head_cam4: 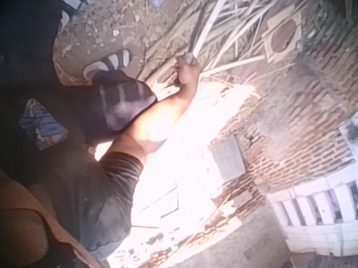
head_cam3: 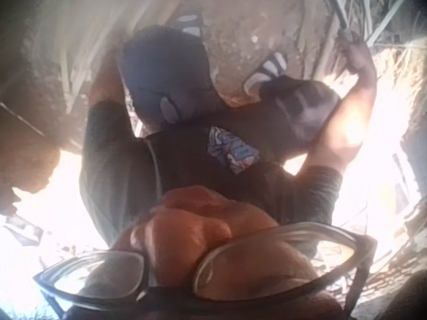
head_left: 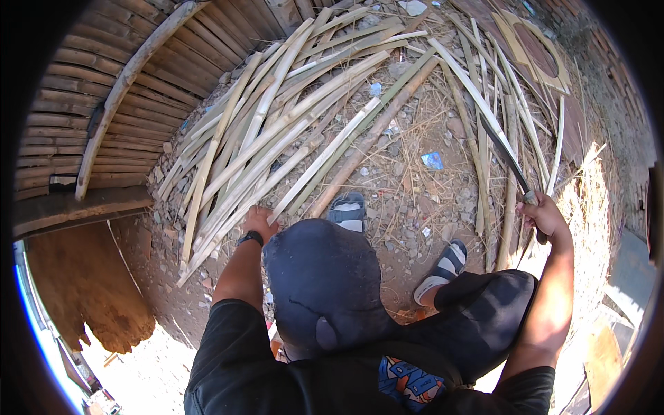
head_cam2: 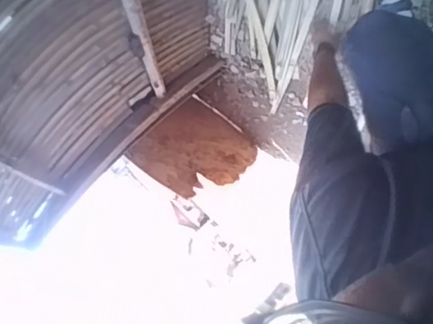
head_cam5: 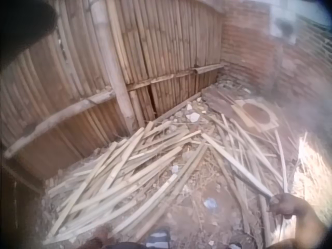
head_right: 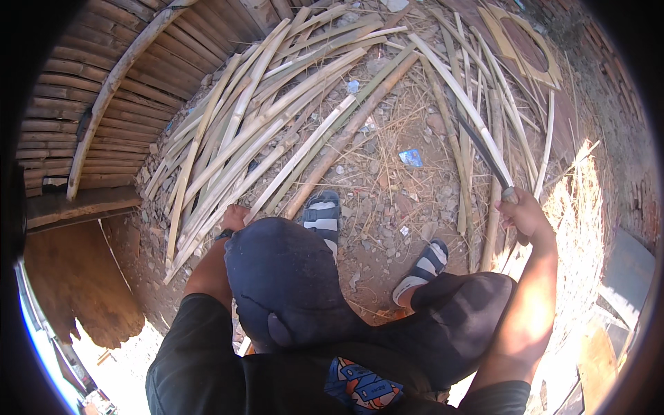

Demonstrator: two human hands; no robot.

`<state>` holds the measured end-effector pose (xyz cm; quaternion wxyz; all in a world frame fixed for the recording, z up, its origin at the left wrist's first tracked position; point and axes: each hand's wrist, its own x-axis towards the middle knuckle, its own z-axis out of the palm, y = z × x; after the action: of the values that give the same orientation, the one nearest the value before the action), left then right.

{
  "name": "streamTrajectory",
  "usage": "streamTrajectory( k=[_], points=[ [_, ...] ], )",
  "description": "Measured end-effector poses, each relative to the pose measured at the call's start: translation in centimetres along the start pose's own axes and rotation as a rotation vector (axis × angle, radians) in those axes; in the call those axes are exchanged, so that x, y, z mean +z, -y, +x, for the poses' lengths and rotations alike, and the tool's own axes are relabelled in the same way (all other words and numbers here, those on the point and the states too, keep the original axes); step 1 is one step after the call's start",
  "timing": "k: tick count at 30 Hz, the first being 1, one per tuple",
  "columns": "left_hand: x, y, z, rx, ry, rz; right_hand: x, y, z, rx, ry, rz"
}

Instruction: The person sits on the ground and uses a knife to split a long piece of bamboo into thin strips. They hold the bamboo with one hand and carefully guide the knife along its length to separate the strips, repeating the process on different sections.

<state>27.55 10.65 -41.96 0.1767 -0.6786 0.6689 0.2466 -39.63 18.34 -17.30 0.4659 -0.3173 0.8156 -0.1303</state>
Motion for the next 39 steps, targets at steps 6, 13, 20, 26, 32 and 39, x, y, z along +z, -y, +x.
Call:
streamTrajectory(
  k=[6, 13, 20, 26, 32, 39],
  points=[
    [1.4, 2.6, 2.1, -0.214, -0.170, -0.099, 0.2, -0.1, 0.2, 0.003, -0.009, -0.024],
    [1.2, 3.3, 3.6, -0.280, -0.097, -0.052, 0.3, 0.0, 0.3, 0.006, -0.012, -0.037],
    [-2.2, 1.3, 2.9, -0.356, 0.005, -0.087, 0.4, 0.3, 0.0, 0.019, -0.007, -0.048],
    [-4.2, 0.7, 2.6, -0.348, 0.057, 0.020, 0.4, 0.3, 0.2, 0.022, -0.012, -0.020],
    [-2.8, 0.4, 1.7, -0.366, 0.113, 0.120, 0.5, 0.5, 0.0, 0.022, -0.022, -0.017],
    [-2.6, 4.5, 4.9, -0.331, -0.322, -0.126, 0.6, 0.5, 0.2, 0.034, -0.010, -0.046]
  ],
)
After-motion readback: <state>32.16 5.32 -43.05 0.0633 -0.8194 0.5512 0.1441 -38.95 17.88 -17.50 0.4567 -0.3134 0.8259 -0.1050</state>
